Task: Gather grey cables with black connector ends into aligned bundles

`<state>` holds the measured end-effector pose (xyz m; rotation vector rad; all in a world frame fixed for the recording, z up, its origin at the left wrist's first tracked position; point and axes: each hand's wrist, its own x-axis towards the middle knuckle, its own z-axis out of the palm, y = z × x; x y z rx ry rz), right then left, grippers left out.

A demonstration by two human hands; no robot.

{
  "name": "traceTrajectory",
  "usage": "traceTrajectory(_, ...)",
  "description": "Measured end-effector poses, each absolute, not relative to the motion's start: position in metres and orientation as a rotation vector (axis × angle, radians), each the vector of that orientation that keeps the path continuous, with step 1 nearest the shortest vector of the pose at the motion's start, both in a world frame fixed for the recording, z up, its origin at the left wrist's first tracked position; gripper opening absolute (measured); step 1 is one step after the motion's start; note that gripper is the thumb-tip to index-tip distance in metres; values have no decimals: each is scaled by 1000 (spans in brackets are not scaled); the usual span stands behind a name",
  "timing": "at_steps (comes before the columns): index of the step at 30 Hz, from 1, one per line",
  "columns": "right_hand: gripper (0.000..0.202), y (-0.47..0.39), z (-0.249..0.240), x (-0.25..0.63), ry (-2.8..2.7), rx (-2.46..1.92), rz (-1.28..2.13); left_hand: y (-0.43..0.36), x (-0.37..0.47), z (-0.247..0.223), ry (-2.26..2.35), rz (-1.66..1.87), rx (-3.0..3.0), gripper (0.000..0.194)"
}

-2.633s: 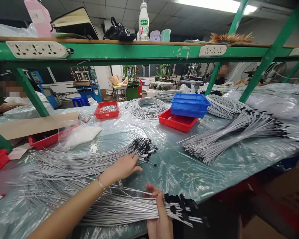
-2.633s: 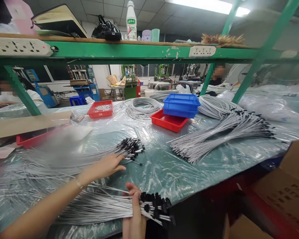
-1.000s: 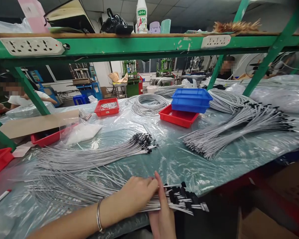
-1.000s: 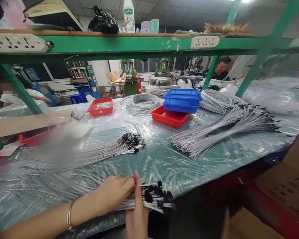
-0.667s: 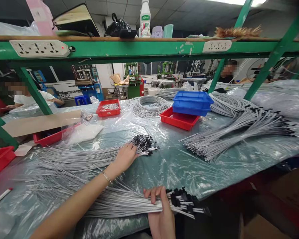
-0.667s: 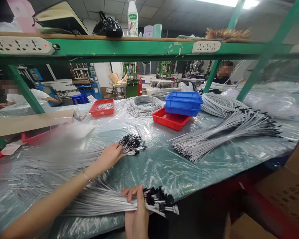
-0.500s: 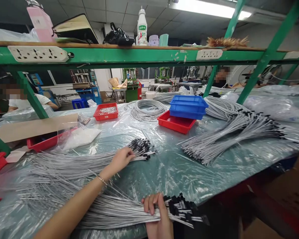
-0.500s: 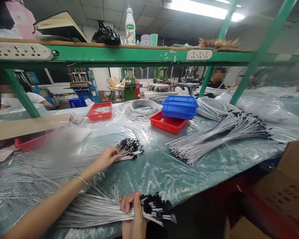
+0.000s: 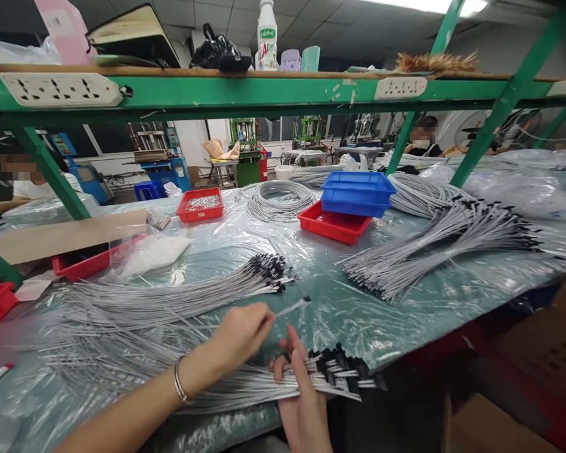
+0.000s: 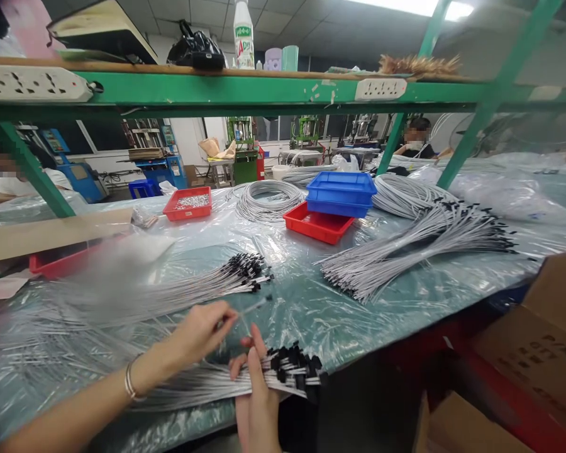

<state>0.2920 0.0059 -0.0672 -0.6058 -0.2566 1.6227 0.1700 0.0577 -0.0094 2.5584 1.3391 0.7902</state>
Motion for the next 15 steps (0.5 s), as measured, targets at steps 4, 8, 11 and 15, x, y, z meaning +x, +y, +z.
traceTrajectory(4,28,6,-73,295,-186,-569,1680,26,182,0,1064,361,2840,16)
traceTrajectory(8,21,6,-79,297,-216,-509,1712,49,168,15,1186,364,2662,23)
traceTrajectory(11,22,7,-79,299,-214,-495,1745,91,149,4,1666,554,2543,21)
traceTrajectory(15,22,5,-76,296,-295,-414,1707,133,131,-25,1826,594,2417,12)
